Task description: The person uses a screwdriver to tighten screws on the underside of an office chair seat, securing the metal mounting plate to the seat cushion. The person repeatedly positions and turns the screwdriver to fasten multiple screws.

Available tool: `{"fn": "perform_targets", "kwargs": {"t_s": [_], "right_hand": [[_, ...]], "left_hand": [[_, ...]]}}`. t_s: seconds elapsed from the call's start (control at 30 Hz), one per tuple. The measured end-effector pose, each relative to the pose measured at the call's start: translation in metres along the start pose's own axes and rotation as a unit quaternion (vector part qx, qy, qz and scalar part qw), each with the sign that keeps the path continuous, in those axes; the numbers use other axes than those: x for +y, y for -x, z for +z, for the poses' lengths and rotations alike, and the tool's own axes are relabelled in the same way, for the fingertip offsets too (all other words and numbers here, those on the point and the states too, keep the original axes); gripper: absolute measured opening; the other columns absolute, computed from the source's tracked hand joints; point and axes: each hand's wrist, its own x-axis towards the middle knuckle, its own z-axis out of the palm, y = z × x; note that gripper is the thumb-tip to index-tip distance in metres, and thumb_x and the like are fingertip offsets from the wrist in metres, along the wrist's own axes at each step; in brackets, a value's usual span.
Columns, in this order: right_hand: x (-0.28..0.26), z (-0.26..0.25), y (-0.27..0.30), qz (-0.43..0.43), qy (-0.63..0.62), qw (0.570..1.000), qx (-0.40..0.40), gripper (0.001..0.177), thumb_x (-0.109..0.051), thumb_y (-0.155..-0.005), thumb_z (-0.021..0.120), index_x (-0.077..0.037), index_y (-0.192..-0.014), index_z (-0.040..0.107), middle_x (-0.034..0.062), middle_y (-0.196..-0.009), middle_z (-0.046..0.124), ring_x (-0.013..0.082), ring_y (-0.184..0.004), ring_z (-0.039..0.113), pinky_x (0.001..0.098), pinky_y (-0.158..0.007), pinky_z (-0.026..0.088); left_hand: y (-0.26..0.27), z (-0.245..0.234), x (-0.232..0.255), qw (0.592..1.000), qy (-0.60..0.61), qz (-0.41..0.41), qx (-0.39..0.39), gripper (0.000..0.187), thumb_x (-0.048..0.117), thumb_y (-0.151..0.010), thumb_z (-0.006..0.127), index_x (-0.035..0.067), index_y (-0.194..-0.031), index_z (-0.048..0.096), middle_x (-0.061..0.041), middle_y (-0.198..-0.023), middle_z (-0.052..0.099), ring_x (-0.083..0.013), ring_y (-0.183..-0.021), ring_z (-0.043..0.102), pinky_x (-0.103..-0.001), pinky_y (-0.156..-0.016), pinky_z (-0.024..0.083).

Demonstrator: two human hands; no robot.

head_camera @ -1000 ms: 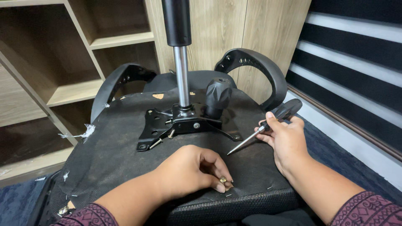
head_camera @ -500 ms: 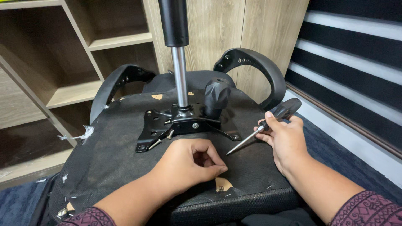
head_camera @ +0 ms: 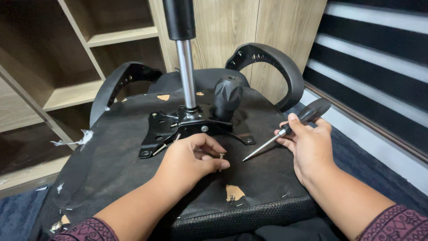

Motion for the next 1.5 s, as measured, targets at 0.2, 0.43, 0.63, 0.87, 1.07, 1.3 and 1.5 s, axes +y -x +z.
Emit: {"fn": "perform_targets", "kwargs": {"t_s": [0.2,0.43,0.63,0.87,1.07,1.3,1.5], "right_hand": [[0.014,0.007,0.009,-0.072,0.019,0.996,0.045,0.046,-0.018,-0.103,0.059,-0.008,-0.134,0.027,0.0130,-0.099,0.066,0.0210,-0.077,0.070,0.0344,-0.066,0.060],[0.021,0.020,0.024,-0.106,0.025,0.993,0.040,0.046,-0.017,-0.103,0.058,-0.008,-0.136,0.026,0.0121,-0.100,0.066,0.0195,-0.077,0.069,0.0329,-0.065,0.060],[0.029,0.034,0.029,-0.092,0.036,0.993,0.057,0.047,-0.019,-0.102,0.058,-0.007,-0.135,0.028,0.0120,-0.101,0.067,0.0193,-0.078,0.070,0.0327,-0.066,0.060],[0.032,0.037,0.027,-0.077,0.017,0.996,0.049,0.047,-0.020,-0.101,0.059,-0.007,-0.135,0.028,0.0121,-0.100,0.067,0.0190,-0.077,0.069,0.0326,-0.065,0.059],[0.029,0.038,0.032,-0.080,0.004,0.996,0.031,0.048,-0.018,-0.102,0.059,-0.008,-0.136,0.027,0.0125,-0.102,0.066,0.0199,-0.080,0.069,0.0333,-0.067,0.059],[0.004,0.044,0.028,-0.209,0.007,0.977,-0.052,0.053,-0.011,-0.109,0.057,-0.010,-0.147,0.020,0.0150,-0.113,0.067,0.0233,-0.093,0.075,0.0383,-0.083,0.068],[-0.006,0.048,0.024,-0.281,0.041,0.950,-0.127,0.057,-0.015,-0.116,0.060,-0.012,-0.152,0.016,0.0144,-0.122,0.067,0.0230,-0.102,0.078,0.0384,-0.090,0.065]], "left_hand": [[-0.008,0.004,-0.012,0.997,-0.007,0.037,0.071,0.015,0.008,-0.074,0.085,0.003,-0.086,0.077,-0.003,-0.077,0.079,-0.0078,-0.070,0.071,-0.023,-0.066,0.056],[-0.041,0.011,-0.018,0.994,-0.040,0.059,0.082,0.014,0.009,-0.077,0.082,0.005,-0.088,0.076,-0.003,-0.080,0.079,-0.0097,-0.071,0.073,-0.024,-0.066,0.057],[-0.060,0.011,-0.030,0.982,-0.145,0.111,0.051,0.011,0.019,-0.080,0.078,0.011,-0.087,0.078,0.002,-0.080,0.081,-0.0093,-0.074,0.077,-0.025,-0.069,0.056],[-0.072,0.009,-0.036,0.968,-0.206,0.137,0.039,0.014,0.025,-0.078,0.080,0.014,-0.085,0.078,0.002,-0.083,0.080,-0.0140,-0.075,0.076,-0.030,-0.069,0.056],[-0.067,0.011,-0.042,0.938,-0.235,0.249,0.050,0.014,0.025,-0.080,0.080,0.015,-0.089,0.080,-0.001,-0.086,0.079,-0.0206,-0.080,0.072,-0.031,-0.073,0.053],[-0.073,0.009,-0.037,0.984,-0.111,0.135,-0.012,0.019,0.015,-0.081,0.077,0.011,-0.099,0.072,0.001,-0.086,0.082,-0.0095,-0.082,0.078,-0.024,-0.077,0.057],[-0.072,0.008,-0.038,0.989,-0.095,0.110,-0.007,0.020,0.013,-0.081,0.077,0.008,-0.098,0.068,0.001,-0.085,0.081,-0.0084,-0.082,0.078,-0.024,-0.076,0.057]]}}
